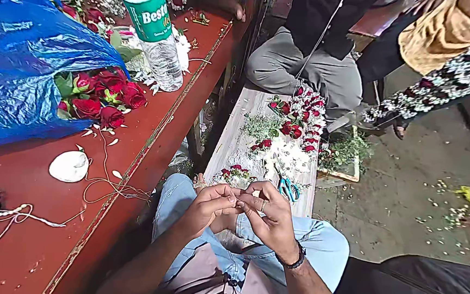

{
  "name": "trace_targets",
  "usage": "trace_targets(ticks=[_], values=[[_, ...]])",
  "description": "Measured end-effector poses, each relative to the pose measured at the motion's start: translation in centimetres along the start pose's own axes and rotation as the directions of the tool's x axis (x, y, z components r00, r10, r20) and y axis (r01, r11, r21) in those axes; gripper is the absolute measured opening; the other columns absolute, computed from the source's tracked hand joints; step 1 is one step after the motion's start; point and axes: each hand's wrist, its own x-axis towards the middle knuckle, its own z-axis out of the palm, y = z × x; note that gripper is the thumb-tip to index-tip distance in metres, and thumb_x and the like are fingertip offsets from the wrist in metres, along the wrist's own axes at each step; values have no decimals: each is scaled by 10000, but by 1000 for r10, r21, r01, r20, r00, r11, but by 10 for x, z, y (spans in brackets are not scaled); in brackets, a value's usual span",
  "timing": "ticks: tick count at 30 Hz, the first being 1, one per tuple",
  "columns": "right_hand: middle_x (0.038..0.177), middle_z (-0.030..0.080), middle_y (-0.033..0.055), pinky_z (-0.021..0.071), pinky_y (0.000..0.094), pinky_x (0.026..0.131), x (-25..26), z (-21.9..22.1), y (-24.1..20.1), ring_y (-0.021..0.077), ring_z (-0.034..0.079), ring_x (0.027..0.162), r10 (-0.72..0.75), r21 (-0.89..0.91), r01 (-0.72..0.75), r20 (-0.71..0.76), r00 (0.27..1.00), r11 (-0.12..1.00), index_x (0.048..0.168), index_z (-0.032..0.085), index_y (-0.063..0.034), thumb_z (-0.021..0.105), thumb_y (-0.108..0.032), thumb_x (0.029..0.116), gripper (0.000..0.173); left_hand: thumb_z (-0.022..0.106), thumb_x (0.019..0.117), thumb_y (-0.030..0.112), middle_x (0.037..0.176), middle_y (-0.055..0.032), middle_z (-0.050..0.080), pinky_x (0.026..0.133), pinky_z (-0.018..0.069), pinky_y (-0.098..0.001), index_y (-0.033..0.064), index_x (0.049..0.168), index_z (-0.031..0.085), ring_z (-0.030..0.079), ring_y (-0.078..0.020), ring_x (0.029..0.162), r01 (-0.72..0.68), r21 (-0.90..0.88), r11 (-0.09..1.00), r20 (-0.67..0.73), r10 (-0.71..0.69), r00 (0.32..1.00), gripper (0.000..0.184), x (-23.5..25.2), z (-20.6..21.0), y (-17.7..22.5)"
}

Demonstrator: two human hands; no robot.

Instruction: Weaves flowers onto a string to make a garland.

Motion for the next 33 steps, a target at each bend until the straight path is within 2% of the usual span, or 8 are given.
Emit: trace_targets(ticks=[5,10,14,18,22,26,30,33], values=[[981,746,83,595,286,757,-1,-6,5,123,697,870,50,142,-47,-13,999,989,963,774,-23,650,-86,984,140,352,1069,162,1162,-163,706,762,643,-422,0,1051,596,744,-254,890,-104,309,945,-58,128,990,294,-1,-5,0],[891,727,60,569,209,658,-3,-7,2,59,664,752,151,255,-155,39,988,954,973,761,5,647,-77,989,141,668,982,191,1192,-104,714,832,600,-311,-50,1379,556,693,-97,879,-374,726,577,135,414,900,479,-4,1,2],[858,712,47,554,207,637,-4,-4,-4,56,652,734,172,273,-194,104,980,942,961,759,1,645,-88,992,148,645,1007,122,978,-90,747,842,601,-303,9,1035,753,712,-124,915,-471,830,301,242,566,788,159,2,0,-5],[821,696,28,542,206,622,-7,-1,-8,52,635,703,245,315,-283,153,957,906,949,755,-13,628,-96,995,158,517,1063,174,898,-79,709,819,584,-319,38,960,705,692,-143,869,-399,901,171,260,524,811,254,3,-7,-13],[805,634,5,475,189,611,-10,-1,-3,40,563,701,265,322,-299,145,953,898,972,775,-22,626,-101,999,171,384,1098,220,811,-50,639,724,525,-298,30,928,656,619,-112,768,-252,865,434,91,359,929,373,-3,-10,-15],[823,616,9,484,194,624,-15,3,4,51,558,718,297,388,-327,138,945,862,970,765,-12,634,-90,991,154,477,1061,127,823,9,635,596,435,-190,22,947,666,532,-26,662,-85,319,944,-9,93,996,244,-8,-10,-9],[828,632,27,511,213,646,-24,15,2,68,584,734,267,388,-300,137,954,872,964,764,-6,644,-98,993,154,679,924,46,856,-39,673,565,412,-207,33,897,751,509,-34,632,-90,29,996,-63,91,994,77,-7,-14,-19],[784,625,27,497,220,630,-31,21,-6,68,584,718,223,308,-257,141,965,916,885,756,-17,628,-110,997,194,742,918,67,910,-85,737,763,579,-265,4,949,792,676,-106,818,-308,496,812,-74,393,917,86,-4,-13,-26]])
